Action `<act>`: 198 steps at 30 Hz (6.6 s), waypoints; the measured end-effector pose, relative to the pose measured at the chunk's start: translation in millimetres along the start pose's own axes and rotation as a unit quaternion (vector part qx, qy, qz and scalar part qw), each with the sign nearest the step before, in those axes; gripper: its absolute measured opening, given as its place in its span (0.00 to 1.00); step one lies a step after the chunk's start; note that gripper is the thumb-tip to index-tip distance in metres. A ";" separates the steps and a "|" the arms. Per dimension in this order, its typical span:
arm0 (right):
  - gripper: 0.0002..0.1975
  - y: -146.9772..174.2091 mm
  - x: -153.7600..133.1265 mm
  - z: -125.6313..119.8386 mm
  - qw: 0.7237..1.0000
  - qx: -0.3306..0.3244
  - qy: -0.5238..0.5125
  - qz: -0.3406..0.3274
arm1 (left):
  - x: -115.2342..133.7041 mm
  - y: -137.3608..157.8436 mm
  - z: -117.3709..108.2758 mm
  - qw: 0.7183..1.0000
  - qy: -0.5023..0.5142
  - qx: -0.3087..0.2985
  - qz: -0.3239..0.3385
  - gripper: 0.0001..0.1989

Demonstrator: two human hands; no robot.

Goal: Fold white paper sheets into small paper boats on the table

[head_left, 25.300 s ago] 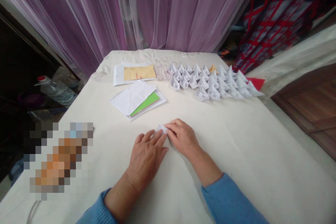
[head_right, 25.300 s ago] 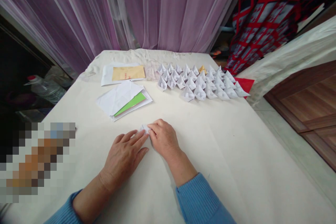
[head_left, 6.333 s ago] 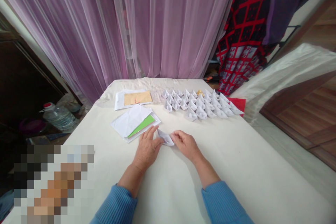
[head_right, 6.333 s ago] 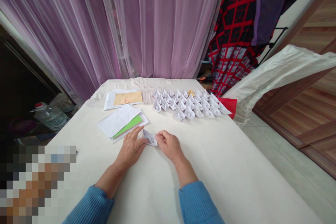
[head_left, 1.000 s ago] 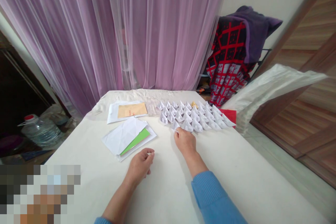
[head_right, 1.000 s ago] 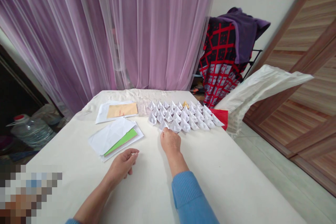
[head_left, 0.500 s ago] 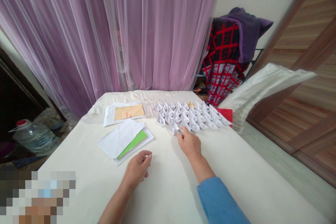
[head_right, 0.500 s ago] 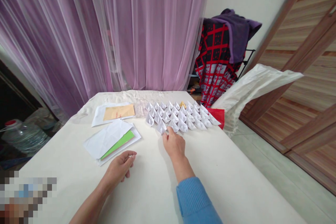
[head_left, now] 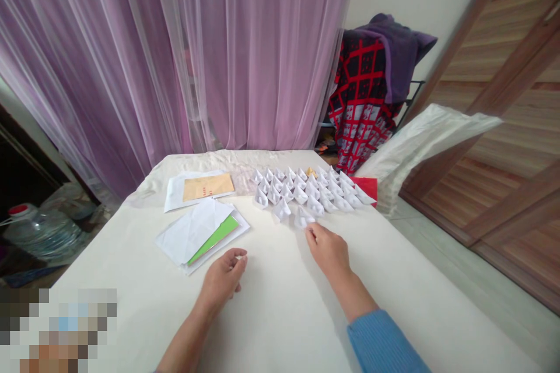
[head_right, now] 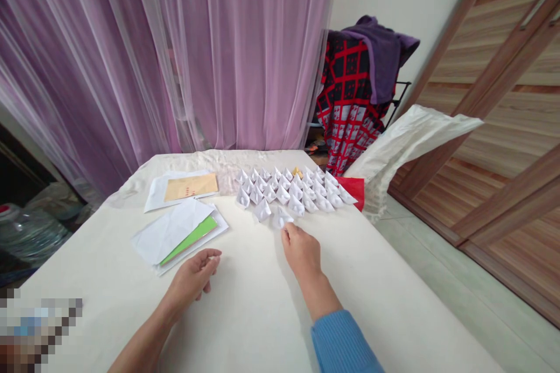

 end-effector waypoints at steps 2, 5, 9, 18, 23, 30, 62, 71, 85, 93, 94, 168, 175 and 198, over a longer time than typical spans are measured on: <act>0.11 16.8 0.9 -3.5 0.996 -0.007 -0.068 -0.065 | 12.0 2.2 -0.8 0.996 -0.042 0.031 0.075 0.16; 0.11 39.9 -7.0 -6.1 0.976 -0.051 -0.136 -0.164 | 43.9 14.4 2.9 0.953 -0.140 0.056 0.263 0.18; 0.10 57.3 -24.4 -6.2 0.952 -0.102 -0.167 -0.237 | 59.2 24.6 12.1 0.902 -0.274 0.020 0.332 0.26; 0.11 61.5 -29.1 4.2 0.940 -0.150 -0.174 -0.253 | 52.4 19.1 10.7 0.884 -0.364 -0.046 0.290 0.07; 0.10 58.7 -24.3 5.2 0.950 -0.157 -0.162 -0.218 | 54.3 16.6 11.7 0.893 -0.364 -0.076 0.252 0.09; 0.06 60.9 -25.7 8.6 0.939 -0.156 -0.193 -0.237 | 55.4 17.9 13.0 0.892 -0.364 -0.070 0.257 0.08; 0.10 64.0 -43.1 20.3 0.984 -0.081 -0.096 -0.126 | 55.3 17.6 18.6 0.911 -0.371 0.036 0.174 0.15; 0.05 67.5 -46.6 18.5 0.977 -0.059 -0.131 -0.155 | 55.4 20.1 16.7 0.907 -0.364 0.065 0.202 0.07; 0.03 67.1 -39.2 27.5 0.984 -0.089 -0.127 -0.089 | 47.6 20.5 18.0 0.909 -0.365 0.067 0.188 0.06; 0.05 63.0 -26.6 32.8 0.980 -0.083 -0.153 -0.098 | 35.7 17.1 10.3 0.912 -0.361 0.058 0.187 0.09; 0.08 61.9 -25.9 32.2 0.977 -0.071 -0.171 -0.103 | 34.7 17.0 9.5 0.910 -0.362 0.062 0.191 0.13; 0.13 -14.9 8.7 -33.1 0.961 -0.057 0.136 -0.234 | 37.0 21.8 8.4 0.894 -0.225 0.171 0.347 0.19; 0.12 -42.9 -5.0 -20.6 0.945 -0.107 0.192 -0.243 | 28.2 16.8 9.1 0.888 -0.238 0.159 0.359 0.18; 0.15 -59.3 -6.0 -0.4 0.946 -0.110 0.210 -0.222 | 27.6 17.7 9.5 0.886 -0.246 0.167 0.356 0.16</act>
Point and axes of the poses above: each hand's wrist, its own y-axis away from the middle knuckle, its own z-axis out of the palm, x = y × z, the point moved 6 cm from there along -y, towards the middle knuckle, and after that the axes turned 8 degrees about z, right-handed, at the moved point
